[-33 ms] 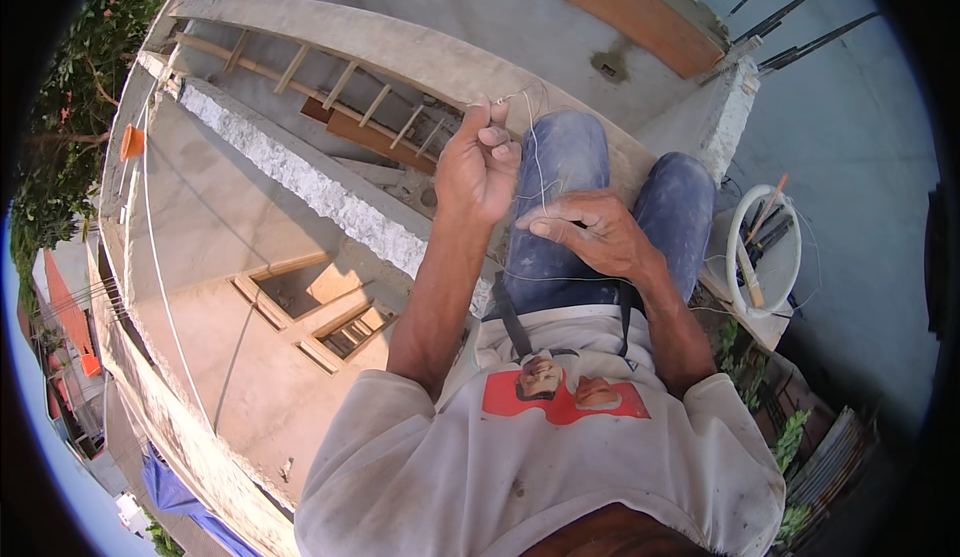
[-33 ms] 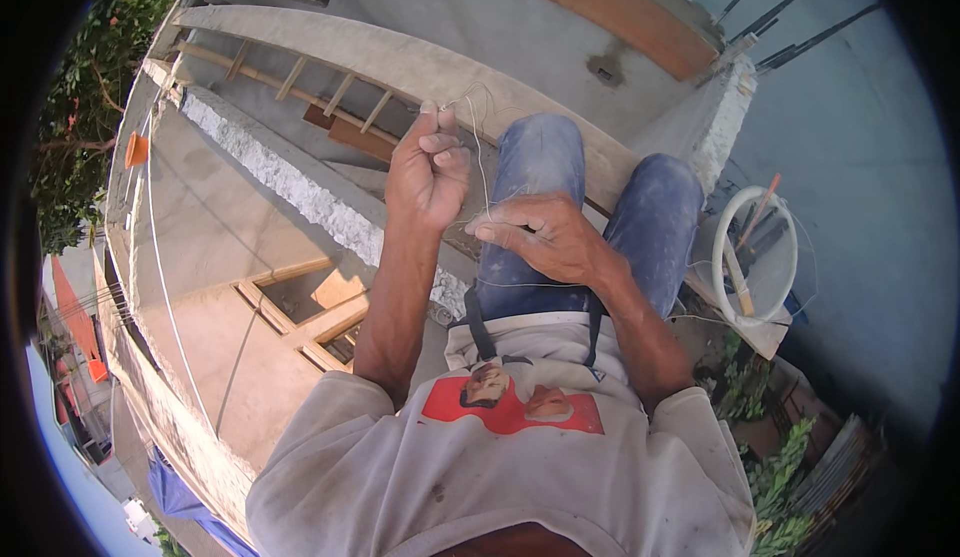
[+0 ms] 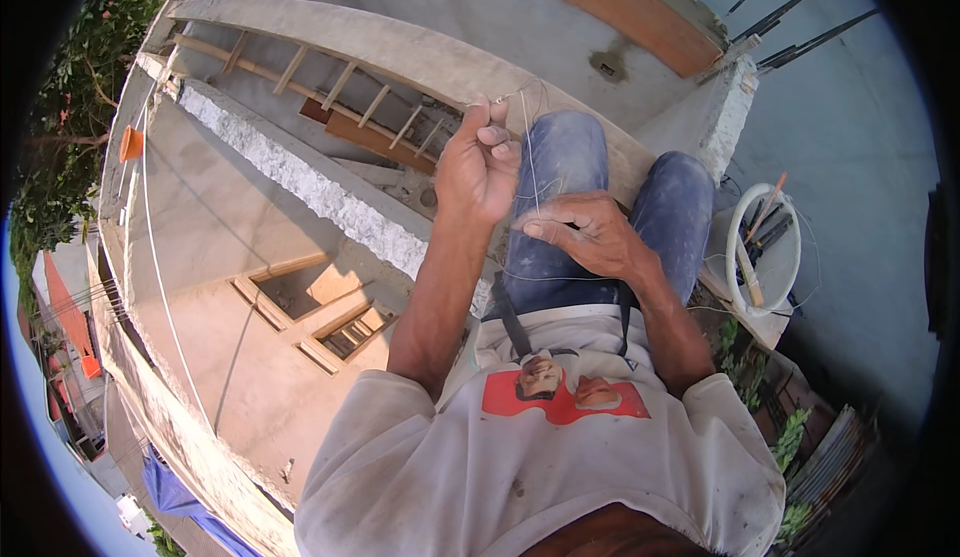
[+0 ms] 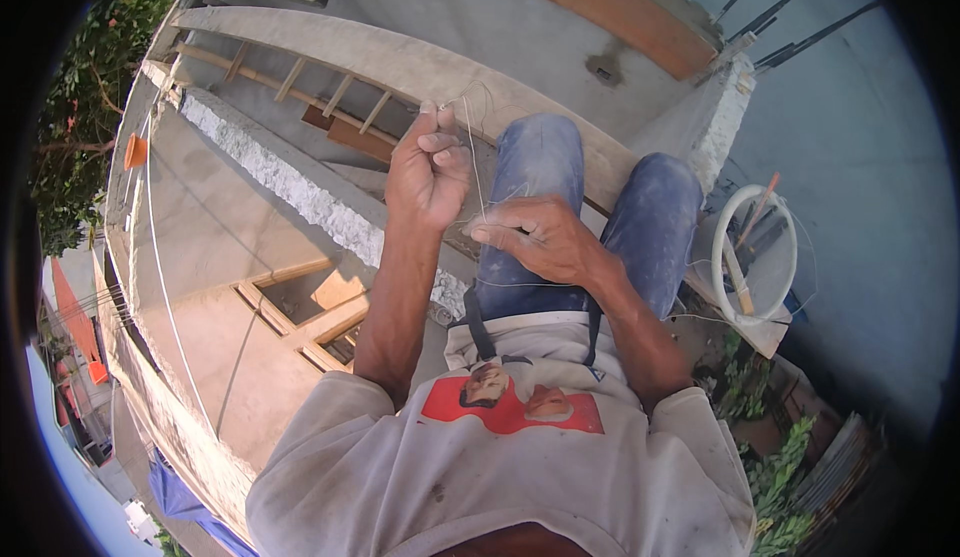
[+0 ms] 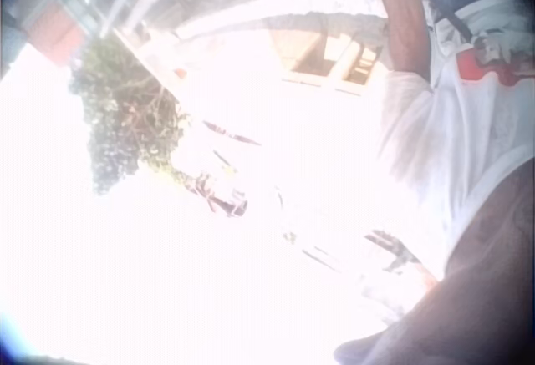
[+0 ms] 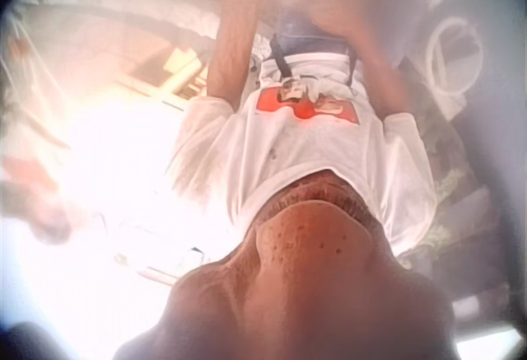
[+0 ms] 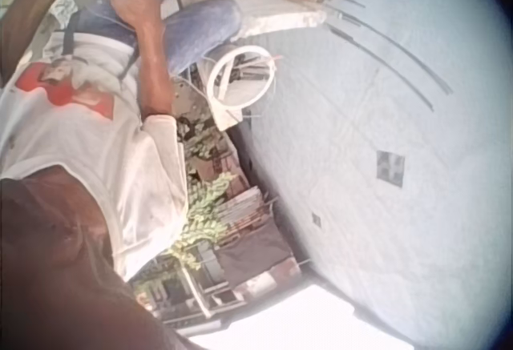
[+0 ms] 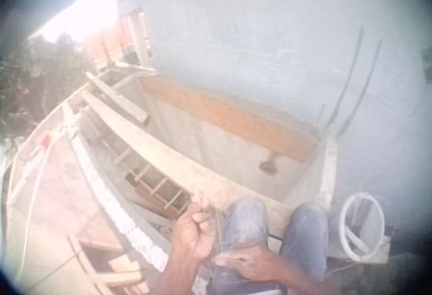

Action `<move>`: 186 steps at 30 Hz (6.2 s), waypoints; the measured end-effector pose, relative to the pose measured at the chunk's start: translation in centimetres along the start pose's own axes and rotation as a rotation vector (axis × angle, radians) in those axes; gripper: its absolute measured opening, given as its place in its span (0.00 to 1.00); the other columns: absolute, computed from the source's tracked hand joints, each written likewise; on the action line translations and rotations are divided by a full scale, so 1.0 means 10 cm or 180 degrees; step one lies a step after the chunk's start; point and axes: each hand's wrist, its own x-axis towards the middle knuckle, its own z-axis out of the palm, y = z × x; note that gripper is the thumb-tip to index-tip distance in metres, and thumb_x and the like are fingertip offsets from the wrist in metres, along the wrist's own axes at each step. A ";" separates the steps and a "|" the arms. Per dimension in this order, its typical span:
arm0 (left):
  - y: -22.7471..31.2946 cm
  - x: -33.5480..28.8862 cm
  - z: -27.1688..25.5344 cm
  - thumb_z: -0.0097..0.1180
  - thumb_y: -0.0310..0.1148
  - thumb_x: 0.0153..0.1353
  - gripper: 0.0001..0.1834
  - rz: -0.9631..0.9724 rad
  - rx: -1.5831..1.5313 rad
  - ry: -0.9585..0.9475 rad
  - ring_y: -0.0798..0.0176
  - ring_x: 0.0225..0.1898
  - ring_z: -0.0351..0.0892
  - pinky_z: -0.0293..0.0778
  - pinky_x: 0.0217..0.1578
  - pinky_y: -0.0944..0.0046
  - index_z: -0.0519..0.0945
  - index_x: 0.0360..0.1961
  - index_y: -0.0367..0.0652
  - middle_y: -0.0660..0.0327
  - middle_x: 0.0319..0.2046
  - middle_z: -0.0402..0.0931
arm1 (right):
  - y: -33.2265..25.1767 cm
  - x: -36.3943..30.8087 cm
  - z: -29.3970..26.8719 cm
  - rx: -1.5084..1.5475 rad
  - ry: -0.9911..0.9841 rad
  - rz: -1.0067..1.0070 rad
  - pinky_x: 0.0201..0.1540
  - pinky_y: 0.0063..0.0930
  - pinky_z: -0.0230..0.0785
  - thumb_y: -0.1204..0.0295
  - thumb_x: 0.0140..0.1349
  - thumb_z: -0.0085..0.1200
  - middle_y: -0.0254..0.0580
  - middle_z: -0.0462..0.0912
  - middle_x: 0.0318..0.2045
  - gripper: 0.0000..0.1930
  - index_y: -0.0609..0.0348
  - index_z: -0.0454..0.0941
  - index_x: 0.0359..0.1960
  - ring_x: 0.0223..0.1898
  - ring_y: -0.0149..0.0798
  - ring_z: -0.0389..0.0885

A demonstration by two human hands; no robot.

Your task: The person levels a concrete surface using a wooden plank, then picks up a wood block with string from a bucket and unwinds it to prepare a guideline.

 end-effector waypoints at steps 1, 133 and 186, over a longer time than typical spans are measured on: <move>-0.02 0.01 0.00 0.55 0.33 0.74 0.05 -0.0048 -0.0036 -0.0021 0.80 0.23 0.78 0.73 0.21 0.76 0.75 0.43 0.44 0.62 0.33 0.84 | 0.05 0.00 0.05 -0.0005 -0.0006 0.0080 0.46 0.34 0.76 0.68 0.67 0.62 0.52 0.88 0.38 0.11 0.62 0.87 0.45 0.38 0.42 0.86; 0.15 0.01 0.39 0.62 0.18 0.58 0.18 0.3508 0.6538 -0.2397 0.57 0.52 0.81 0.72 0.61 0.59 0.87 0.48 0.49 0.60 0.43 0.85 | 0.05 0.11 -0.74 0.1211 0.0692 0.0771 0.26 0.14 0.48 0.63 0.73 0.57 0.19 0.69 0.28 0.10 0.56 0.78 0.38 0.25 0.16 0.60; 0.03 0.04 0.05 0.62 0.20 0.64 0.06 0.2600 0.4810 -0.1225 0.73 0.26 0.79 0.73 0.27 0.71 0.87 0.41 0.35 0.62 0.31 0.78 | 0.17 -0.20 -0.13 0.0138 0.1203 0.0830 0.35 0.19 0.66 0.72 0.70 0.58 0.28 0.82 0.32 0.08 0.62 0.84 0.46 0.31 0.21 0.71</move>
